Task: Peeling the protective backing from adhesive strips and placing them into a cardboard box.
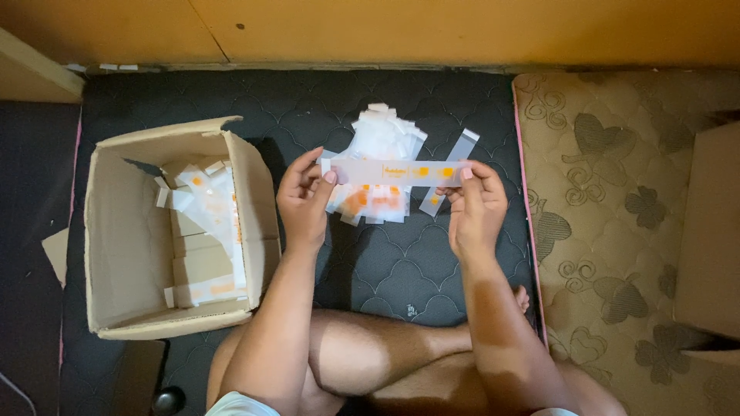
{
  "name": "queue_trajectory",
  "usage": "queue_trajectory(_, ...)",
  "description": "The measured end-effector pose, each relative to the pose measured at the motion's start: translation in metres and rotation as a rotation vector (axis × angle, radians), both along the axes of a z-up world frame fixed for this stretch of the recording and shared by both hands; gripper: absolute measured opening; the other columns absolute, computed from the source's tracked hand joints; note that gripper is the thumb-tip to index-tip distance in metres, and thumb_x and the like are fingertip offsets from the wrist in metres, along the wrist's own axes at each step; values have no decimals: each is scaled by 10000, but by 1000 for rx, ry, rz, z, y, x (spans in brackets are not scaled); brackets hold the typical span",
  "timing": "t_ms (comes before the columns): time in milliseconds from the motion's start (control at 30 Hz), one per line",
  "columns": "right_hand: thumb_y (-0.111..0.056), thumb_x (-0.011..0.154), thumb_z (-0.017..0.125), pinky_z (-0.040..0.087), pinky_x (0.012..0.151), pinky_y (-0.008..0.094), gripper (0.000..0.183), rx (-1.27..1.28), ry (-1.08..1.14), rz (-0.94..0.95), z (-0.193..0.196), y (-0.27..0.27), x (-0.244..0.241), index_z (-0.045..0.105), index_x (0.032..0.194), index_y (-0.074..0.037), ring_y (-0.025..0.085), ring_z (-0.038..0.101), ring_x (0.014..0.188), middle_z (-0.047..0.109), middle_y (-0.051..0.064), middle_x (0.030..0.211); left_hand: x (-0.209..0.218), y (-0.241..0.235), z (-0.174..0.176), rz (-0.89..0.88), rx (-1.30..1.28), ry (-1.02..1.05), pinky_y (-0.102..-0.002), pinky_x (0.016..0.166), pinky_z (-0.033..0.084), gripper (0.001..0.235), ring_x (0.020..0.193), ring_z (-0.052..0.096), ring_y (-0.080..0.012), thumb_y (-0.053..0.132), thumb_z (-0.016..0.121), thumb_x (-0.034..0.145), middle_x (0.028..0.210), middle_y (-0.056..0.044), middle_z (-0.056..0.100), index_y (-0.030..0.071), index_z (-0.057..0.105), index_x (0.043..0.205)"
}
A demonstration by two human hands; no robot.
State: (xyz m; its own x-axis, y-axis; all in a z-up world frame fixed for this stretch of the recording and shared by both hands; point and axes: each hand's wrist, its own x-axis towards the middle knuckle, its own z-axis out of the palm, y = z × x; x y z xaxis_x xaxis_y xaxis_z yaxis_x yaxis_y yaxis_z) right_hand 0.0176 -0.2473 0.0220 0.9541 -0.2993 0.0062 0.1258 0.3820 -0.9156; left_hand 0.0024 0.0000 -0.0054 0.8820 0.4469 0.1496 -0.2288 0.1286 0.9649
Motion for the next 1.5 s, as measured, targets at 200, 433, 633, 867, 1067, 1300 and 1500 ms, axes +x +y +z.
queue_trajectory(200, -14, 985, 550, 648, 710, 350, 203, -199, 81, 77, -1, -3, 0, 650, 1157, 23, 261, 728, 823, 700, 218, 975, -5, -2, 23, 29, -21, 20, -278, 770, 569, 362, 848, 685, -142, 107, 771, 922, 951, -124, 754, 90, 696, 1275)
queue_trajectory(433, 15, 912, 682, 496, 955, 454, 219, -998, -192, 225, 16, 7, -9, 771, 1080, -94, 346, 638, 1152, 693, 142, 1158, -6, -1, 19, -1, 16, 84, -288, 812, 562, 364, 835, 644, -136, 104, 753, 940, 954, -108, 724, 103, 691, 1299)
queue_trajectory(633, -137, 872, 832, 533, 982, 397, 439, -750, -139, 510, -11, 32, -22, 708, 1292, -106, 268, 635, 1189, 700, 117, 1216, -10, -10, 23, -224, -30, 95, -254, 785, 557, 478, 785, 633, -85, 38, 739, 906, 843, -55, 710, 107, 651, 1371)
queue_trajectory(867, 9, 944, 693, 595, 569, 303, 86, -244, 151, 538, -17, 33, -22, 727, 1015, 46, 165, 680, 635, 699, 152, 776, -8, -13, 13, -545, -148, 152, -317, 781, 604, 362, 807, 690, -168, 245, 624, 1026, 964, -133, 721, 90, 587, 1352)
queue_trajectory(1067, -16, 977, 686, 623, 483, 303, 112, -87, 212, 380, -2, 27, -16, 701, 1019, 86, 169, 672, 567, 700, 166, 749, -15, -14, 15, -863, -50, 237, -328, 725, 586, 176, 744, 692, -196, 185, 668, 974, 854, -139, 706, 39, 682, 1072)
queue_trajectory(1300, -21, 986, 689, 598, 435, 298, 117, -105, 172, 264, -5, 19, -11, 692, 1033, 87, 139, 612, 498, 654, 130, 681, -23, -17, -15, -1099, 154, 302, -331, 662, 573, 184, 661, 660, -177, 24, 754, 857, 776, -93, 678, 13, 679, 1025)
queue_trajectory(1500, -18, 980, 697, 575, 413, 281, 117, -172, 136, 247, -4, 22, -11, 728, 1044, 76, 106, 580, 485, 652, 107, 658, -30, -25, 35, -1164, 112, 313, -292, 591, 606, 151, 601, 705, -176, 18, 742, 887, 698, -121, 654, -23, 601, 923)
